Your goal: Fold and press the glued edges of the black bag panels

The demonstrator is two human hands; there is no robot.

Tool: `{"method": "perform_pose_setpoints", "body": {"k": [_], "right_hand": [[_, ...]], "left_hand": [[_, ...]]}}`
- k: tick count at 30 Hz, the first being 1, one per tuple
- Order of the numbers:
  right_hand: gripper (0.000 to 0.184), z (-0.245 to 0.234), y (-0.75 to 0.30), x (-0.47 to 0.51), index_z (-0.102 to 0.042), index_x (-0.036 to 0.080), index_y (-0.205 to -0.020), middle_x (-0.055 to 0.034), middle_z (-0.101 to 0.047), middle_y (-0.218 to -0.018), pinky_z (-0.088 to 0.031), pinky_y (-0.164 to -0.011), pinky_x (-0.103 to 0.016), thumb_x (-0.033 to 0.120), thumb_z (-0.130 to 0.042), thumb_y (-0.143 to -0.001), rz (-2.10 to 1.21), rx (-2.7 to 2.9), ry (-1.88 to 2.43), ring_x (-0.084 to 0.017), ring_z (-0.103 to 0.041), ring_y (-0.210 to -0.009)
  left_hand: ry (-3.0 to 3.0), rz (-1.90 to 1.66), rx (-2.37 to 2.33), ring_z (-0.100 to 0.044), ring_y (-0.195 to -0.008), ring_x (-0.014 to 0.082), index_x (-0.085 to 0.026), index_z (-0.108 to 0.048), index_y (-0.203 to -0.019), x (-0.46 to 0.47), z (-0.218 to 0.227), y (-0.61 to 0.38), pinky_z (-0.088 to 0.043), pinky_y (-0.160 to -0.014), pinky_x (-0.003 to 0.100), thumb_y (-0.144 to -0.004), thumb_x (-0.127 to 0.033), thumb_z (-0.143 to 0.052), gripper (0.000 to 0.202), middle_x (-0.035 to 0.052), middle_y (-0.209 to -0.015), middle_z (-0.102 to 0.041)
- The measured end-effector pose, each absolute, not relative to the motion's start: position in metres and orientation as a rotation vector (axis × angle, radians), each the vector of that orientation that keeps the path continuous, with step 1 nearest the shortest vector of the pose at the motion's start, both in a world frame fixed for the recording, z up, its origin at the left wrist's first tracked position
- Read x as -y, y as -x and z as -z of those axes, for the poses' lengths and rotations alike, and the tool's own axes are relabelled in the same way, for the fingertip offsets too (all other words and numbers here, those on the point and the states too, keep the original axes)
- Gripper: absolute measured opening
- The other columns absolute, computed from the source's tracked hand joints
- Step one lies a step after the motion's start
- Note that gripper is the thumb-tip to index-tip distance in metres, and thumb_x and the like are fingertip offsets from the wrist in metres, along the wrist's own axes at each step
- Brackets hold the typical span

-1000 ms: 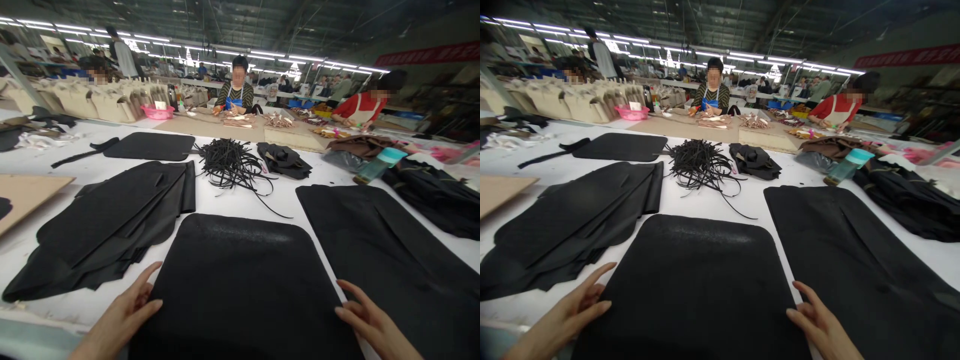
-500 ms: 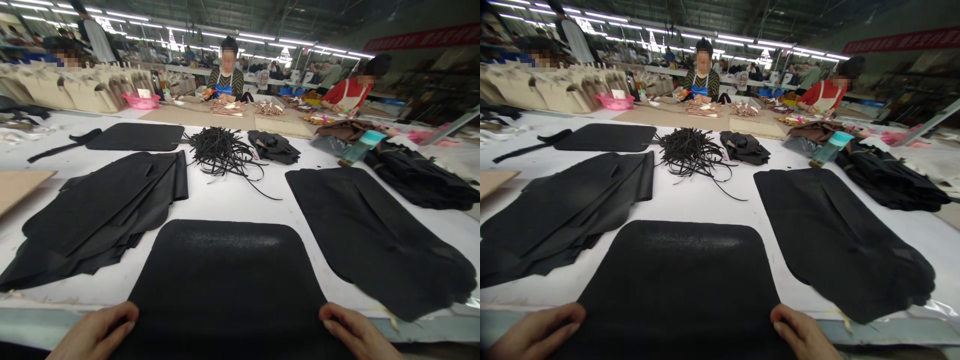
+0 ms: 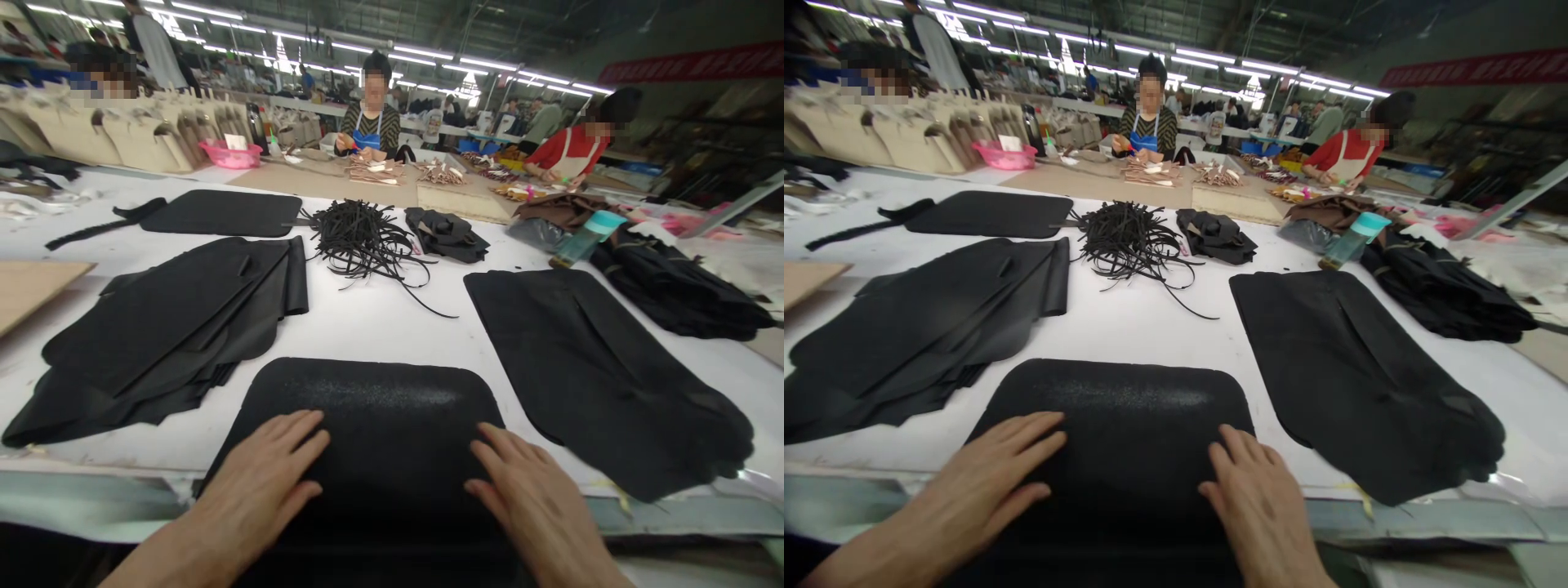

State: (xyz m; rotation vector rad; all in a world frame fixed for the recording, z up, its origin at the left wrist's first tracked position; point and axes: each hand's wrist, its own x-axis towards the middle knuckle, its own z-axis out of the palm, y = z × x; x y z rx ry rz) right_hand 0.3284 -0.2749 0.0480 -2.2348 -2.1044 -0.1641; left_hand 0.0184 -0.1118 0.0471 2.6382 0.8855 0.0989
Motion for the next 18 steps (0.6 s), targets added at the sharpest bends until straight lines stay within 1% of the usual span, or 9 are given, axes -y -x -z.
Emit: {"method": "perform_pose_setpoints", "body": {"k": [1, 2, 4, 5, 7, 10, 13, 15, 18], "right_hand": [[0.034, -0.046, -0.314, 0.259, -0.063, 0.024, -0.105, -0.0069, -0.058, -0.12, -0.05, -0.081, -0.04, 0.025, -0.068, -0.071, 0.1, 2.202, 2.11, -0.028, -0.058, -0.102], [0.044, -0.041, -0.301, 0.248, -0.058, 0.024, -0.115, -0.0056, -0.053, -0.128, -0.047, -0.087, -0.04, 0.028, -0.069, -0.072, 0.031, 2.271, 2.012, -0.027, -0.054, -0.109], [0.068, -0.023, -0.283, 0.237, -0.048, 0.021, -0.128, -0.0076, -0.046, -0.135, -0.043, -0.094, -0.043, 0.041, -0.074, -0.068, -0.033, 2.394, 1.857, -0.03, -0.047, -0.117], [0.075, -0.012, -0.279, 0.237, -0.044, 0.02, -0.131, -0.008, -0.042, -0.138, -0.04, -0.096, -0.045, 0.044, -0.074, -0.067, -0.005, 2.432, 1.814, -0.031, -0.044, -0.12], [0.07, 0.007, -0.278, 0.243, -0.042, 0.021, -0.133, -0.0071, -0.039, -0.14, -0.037, -0.098, -0.046, 0.037, -0.072, -0.072, 0.159, 2.469, 1.77, -0.031, -0.041, -0.123], [0.047, 0.021, -0.284, 0.253, -0.046, 0.022, -0.129, -0.0045, -0.046, -0.136, -0.037, -0.096, -0.042, 0.016, -0.053, -0.083, 0.451, 2.457, 1.707, -0.027, -0.044, -0.12], [0.051, 0.02, -0.292, 0.258, -0.048, 0.022, -0.128, -0.0052, -0.051, -0.131, -0.036, -0.095, -0.041, 0.004, -0.038, -0.081, 0.585, 2.479, 1.639, -0.026, -0.049, -0.115], [0.052, 0.018, -0.297, 0.26, -0.049, 0.021, -0.128, -0.0073, -0.053, -0.128, -0.036, -0.093, -0.043, 0.004, -0.036, -0.08, 0.644, 2.501, 1.614, -0.028, -0.051, -0.112], [0.04, 0.019, -0.309, 0.263, -0.054, 0.021, -0.122, -0.0093, -0.059, -0.12, -0.041, -0.086, -0.043, 0.018, -0.039, -0.086, 0.692, 2.525, 1.538, -0.029, -0.057, -0.105]], "left_hand": [[-2.658, -0.01, -0.727, -0.041, -0.125, 0.0284, -0.031, -0.048, -0.127, 0.112, -0.045, -0.033, -0.036, -0.103, 0.047, -0.075, -0.025, -0.063, 0.055, 0.0055, -0.139, -0.042], [-2.664, 0.058, -0.615, -0.035, -0.129, 0.0281, -0.031, -0.04, -0.133, 0.113, -0.04, -0.044, -0.033, -0.105, 0.047, -0.072, -0.026, -0.067, 0.066, 0.0064, -0.143, -0.036], [-2.688, 0.157, -0.502, -0.025, -0.134, 0.029, -0.03, -0.03, -0.138, 0.116, -0.024, -0.054, -0.028, -0.108, 0.05, -0.066, -0.027, -0.074, 0.084, 0.0085, -0.147, -0.026], [-2.722, 0.187, -0.494, -0.022, -0.135, 0.03, -0.029, -0.027, -0.139, 0.118, -0.015, -0.054, -0.026, -0.108, 0.053, -0.063, -0.024, -0.076, 0.09, 0.0091, -0.148, -0.023], [-2.829, 0.204, -0.52, -0.018, -0.136, 0.0314, -0.029, -0.023, -0.14, 0.12, 0.001, -0.048, -0.022, -0.108, 0.056, -0.058, -0.013, -0.076, 0.099, 0.0094, -0.149, -0.019], [-3.035, 0.085, -0.528, -0.022, -0.135, 0.0291, -0.027, -0.022, -0.14, 0.122, 0.017, -0.035, -0.023, -0.109, 0.054, -0.064, 0.003, -0.059, 0.09, 0.0083, -0.149, -0.021], [-3.203, -0.082, -0.508, -0.033, -0.13, 0.0282, -0.029, -0.031, -0.136, 0.122, 0.026, -0.025, -0.024, -0.107, 0.054, -0.071, 0.008, -0.042, 0.076, 0.0054, -0.145, -0.032], [-3.272, -0.156, -0.528, -0.037, -0.127, 0.0304, -0.03, -0.034, -0.134, 0.122, 0.031, -0.018, -0.02, -0.106, 0.057, -0.07, 0.009, -0.04, 0.075, 0.0048, -0.143, -0.036], [-3.297, -0.139, -0.526, -0.044, -0.121, 0.0295, -0.029, -0.033, -0.135, 0.123, 0.034, -0.006, -0.022, -0.105, 0.054, -0.068, 0.009, -0.043, 0.078, 0.0059, -0.136, -0.045]]}}
